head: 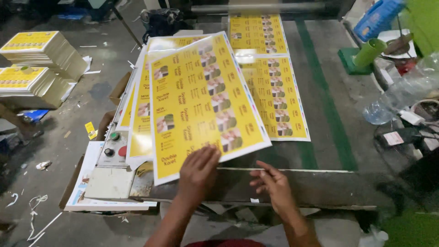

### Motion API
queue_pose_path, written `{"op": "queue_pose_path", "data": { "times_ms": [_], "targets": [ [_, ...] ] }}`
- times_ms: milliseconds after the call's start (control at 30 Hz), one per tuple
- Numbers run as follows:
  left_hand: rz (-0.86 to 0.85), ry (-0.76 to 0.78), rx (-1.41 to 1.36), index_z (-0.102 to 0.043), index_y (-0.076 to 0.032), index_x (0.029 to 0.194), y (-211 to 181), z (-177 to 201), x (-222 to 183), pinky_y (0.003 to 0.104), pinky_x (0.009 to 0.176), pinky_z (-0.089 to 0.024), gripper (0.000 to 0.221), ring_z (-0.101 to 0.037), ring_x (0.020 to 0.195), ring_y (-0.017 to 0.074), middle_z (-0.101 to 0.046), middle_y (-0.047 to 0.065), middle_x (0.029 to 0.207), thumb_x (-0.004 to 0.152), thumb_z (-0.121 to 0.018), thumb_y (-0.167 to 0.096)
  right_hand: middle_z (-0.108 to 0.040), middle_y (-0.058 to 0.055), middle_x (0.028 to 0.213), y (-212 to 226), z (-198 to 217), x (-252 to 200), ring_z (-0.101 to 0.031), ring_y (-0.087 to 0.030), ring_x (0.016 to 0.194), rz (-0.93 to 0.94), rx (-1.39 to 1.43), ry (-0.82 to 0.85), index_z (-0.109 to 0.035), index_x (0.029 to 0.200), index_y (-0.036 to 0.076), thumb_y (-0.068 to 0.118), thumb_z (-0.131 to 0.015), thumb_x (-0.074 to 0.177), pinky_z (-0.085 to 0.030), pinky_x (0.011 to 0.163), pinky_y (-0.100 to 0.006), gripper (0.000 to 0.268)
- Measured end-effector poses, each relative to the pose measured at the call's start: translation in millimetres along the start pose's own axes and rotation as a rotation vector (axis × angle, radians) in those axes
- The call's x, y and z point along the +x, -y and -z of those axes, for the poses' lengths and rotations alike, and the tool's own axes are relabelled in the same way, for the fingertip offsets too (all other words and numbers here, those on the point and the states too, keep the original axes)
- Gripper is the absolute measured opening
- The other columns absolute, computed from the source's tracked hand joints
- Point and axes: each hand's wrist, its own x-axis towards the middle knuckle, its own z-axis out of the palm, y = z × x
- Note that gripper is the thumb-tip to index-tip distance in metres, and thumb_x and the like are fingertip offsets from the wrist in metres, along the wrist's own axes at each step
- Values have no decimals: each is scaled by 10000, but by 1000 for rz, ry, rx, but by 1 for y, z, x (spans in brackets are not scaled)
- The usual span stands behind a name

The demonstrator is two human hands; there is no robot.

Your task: Collecting and stacking printed sheets from a production machine.

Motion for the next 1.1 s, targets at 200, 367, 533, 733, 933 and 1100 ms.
{"op": "queue_pose_path", "data": {
  "times_ms": [200,367,533,733,933,1100],
  "targets": [
    [-90,309,-125,-653,-32,1238,-70,-20,-17,540,1100,-350,384,-526,1353,384,-634,158,1374,899,-699,-206,-694,-232,1062,-25,17,-12,-632,-270,833,-9,117,-41,-617,1240,-105,137,-636,964,-542,609,-392,367],
    [-85,378,-184,-637,1,1264,-56,-11,-8,534,1129,-314,410,-495,1387,376,-626,184,1382,976,-657,-290,-689,-222,1037,0,60,-33,-653,-260,730,65,150,-210,-542,1366,-35,104,-583,992,-529,477,-335,401],
    [29,277,95,-712,-95,1247,27,-22,-12,504,1073,-419,403,-583,1340,300,-706,62,1341,894,-707,-291,-688,-254,987,-50,168,-40,-669,-281,716,95,92,-341,-548,1364,-115,53,-544,1037,-507,488,-322,367],
    [85,431,331,-564,7,1352,74,0,-8,475,1063,-447,479,-550,1360,349,-587,183,1445,920,-610,-195,-697,-314,852,-36,179,-78,-569,-313,569,-102,10,-486,-550,1213,-133,74,-540,1076,-408,484,-345,249],
    [163,110,366,-720,-100,1160,72,27,3,368,637,-522,302,-720,804,264,-781,43,1134,859,-718,-108,-702,-269,818,-67,188,-83,-627,-340,555,-198,-87,-459,-614,1187,-105,119,-580,1050,-331,401,-342,265],
    [183,318,205,-731,-118,1090,62,39,7,391,718,-552,248,-743,951,257,-780,14,1137,855,-719,-196,-727,-370,890,-51,155,-85,-599,-356,584,-244,-52,-411,-556,1303,-116,116,-514,1081,-391,465,-360,324]
  ]
}}
